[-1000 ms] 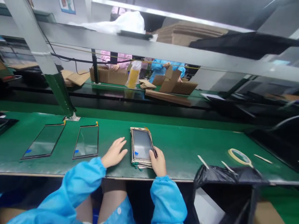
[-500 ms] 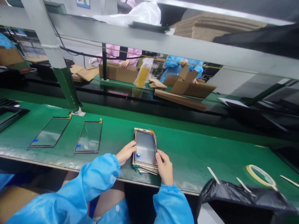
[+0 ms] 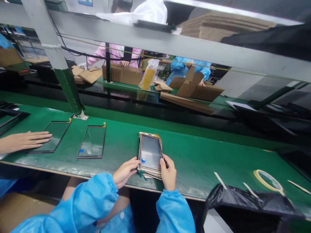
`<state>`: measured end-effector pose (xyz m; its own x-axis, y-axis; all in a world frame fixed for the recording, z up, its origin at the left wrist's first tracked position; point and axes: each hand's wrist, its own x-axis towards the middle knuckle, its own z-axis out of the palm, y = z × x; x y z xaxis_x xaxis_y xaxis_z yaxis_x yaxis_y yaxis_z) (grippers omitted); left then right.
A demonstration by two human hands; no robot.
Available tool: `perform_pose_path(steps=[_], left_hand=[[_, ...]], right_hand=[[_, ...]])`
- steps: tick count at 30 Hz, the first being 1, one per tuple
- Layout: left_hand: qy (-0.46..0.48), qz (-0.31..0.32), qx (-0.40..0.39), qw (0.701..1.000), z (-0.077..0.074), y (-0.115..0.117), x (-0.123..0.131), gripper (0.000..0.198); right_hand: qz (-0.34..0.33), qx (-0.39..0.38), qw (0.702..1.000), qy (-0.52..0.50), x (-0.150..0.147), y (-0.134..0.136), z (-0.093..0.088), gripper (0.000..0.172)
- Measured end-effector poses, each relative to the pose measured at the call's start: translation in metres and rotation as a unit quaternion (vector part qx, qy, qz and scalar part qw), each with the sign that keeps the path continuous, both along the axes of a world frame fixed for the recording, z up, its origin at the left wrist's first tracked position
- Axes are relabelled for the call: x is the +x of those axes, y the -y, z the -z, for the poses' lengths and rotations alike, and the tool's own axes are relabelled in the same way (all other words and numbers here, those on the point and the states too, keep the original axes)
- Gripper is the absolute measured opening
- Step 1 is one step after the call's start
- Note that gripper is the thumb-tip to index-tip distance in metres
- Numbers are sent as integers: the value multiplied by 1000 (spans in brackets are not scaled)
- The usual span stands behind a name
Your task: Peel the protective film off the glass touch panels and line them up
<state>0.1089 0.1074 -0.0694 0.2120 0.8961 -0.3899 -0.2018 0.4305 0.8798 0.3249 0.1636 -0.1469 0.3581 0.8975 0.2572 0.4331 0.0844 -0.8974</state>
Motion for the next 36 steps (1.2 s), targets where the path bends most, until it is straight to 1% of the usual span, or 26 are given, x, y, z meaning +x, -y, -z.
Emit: perform_pose_path(steps=[3, 5, 7, 9, 11, 15, 18, 20, 22, 26, 29, 32, 36], left_hand=[[-39, -21, 32, 998, -4, -3, 8, 29], [-70, -38, 74, 994, -10, -6, 15, 20], [-94, -49, 120, 987, -17, -14, 21, 20], [-109, -49, 145, 982, -23, -28, 26, 23], [-114, -31, 129, 985, -25, -48, 31, 23], [-104, 25, 42, 993, -18, -87, 40, 32], [-92, 58, 0, 994, -11, -101, 47, 32], [-81, 71, -14, 994, -8, -102, 48, 31], [-72, 68, -16, 995, -5, -99, 46, 30], [-47, 43, -3, 998, -1, -85, 37, 28], [-19, 24, -4, 1000, 0, -77, 30, 29], [6, -2, -5, 1000, -1, -71, 21, 30], [24, -33, 2, 999, -4, -66, 8, 34]], right_hand=[[-1, 0, 1000, -4, 0, 0, 0, 56], [-3, -1, 1000, -7, 0, 0, 1, 56], [-6, -2, 1000, -12, 0, 0, 2, 58], [-10, -2, 1000, -20, 0, -1, 3, 58], [-14, -1, 999, -30, 0, -2, 4, 58], [-24, -3, 998, -60, 0, -2, 5, 57], [-30, -8, 995, -94, 0, 0, 3, 58], [-26, -10, 992, -121, -1, 2, 0, 60], [-17, -6, 988, -153, -2, 5, -4, 61], [5, -1, 974, -225, -1, 11, -15, 52], [6, -17, 964, -265, 1, 9, -25, 50], [-21, -50, 958, -280, 0, 2, -39, 52], [-84, -100, 948, -290, -9, -4, -58, 52]])
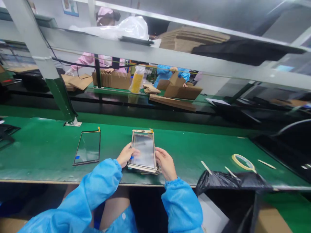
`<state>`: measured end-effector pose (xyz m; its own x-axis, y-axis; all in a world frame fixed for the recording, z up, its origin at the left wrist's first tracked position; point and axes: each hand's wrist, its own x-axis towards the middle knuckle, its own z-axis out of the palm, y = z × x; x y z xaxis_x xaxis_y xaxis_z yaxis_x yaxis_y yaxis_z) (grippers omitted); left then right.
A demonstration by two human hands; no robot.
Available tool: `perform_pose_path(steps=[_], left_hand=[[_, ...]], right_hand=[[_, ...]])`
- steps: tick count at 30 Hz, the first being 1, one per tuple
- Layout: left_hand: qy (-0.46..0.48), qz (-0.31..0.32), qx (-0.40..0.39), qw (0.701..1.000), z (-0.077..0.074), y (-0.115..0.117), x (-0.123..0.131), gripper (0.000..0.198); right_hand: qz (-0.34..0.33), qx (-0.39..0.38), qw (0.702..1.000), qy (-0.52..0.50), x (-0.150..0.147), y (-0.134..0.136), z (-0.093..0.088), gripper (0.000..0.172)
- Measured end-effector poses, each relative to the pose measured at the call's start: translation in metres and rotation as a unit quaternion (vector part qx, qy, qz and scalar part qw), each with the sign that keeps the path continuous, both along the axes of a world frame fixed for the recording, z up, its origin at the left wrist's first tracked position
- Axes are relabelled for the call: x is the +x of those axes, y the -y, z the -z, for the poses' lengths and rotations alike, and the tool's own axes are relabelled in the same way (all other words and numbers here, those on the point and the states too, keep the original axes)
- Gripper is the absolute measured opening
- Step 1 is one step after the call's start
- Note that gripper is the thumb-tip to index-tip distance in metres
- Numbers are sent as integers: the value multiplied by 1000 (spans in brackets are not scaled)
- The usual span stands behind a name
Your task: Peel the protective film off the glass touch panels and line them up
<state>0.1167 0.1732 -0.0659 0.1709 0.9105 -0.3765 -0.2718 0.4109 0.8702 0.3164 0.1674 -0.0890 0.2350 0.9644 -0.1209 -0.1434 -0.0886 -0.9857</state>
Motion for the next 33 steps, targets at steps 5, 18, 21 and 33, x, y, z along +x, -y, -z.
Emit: perform_pose_path(steps=[5, 18, 21, 33], left_hand=[[-2, -35, 12, 999, -4, 7, -13, 53], [-84, -40, 83, 992, 6, 11, -25, 67], [-131, -59, 85, 986, 18, 10, -19, 73], [-171, -80, 106, 976, 26, 26, 10, 65]], right_hand=[[-91, -33, 995, -10, -11, 3, -16, 47], [-181, -61, 981, 35, -19, 4, -32, 34], [-153, -38, 983, 90, -25, 3, -20, 43], [-52, 71, 963, 253, -23, 27, -12, 55]])
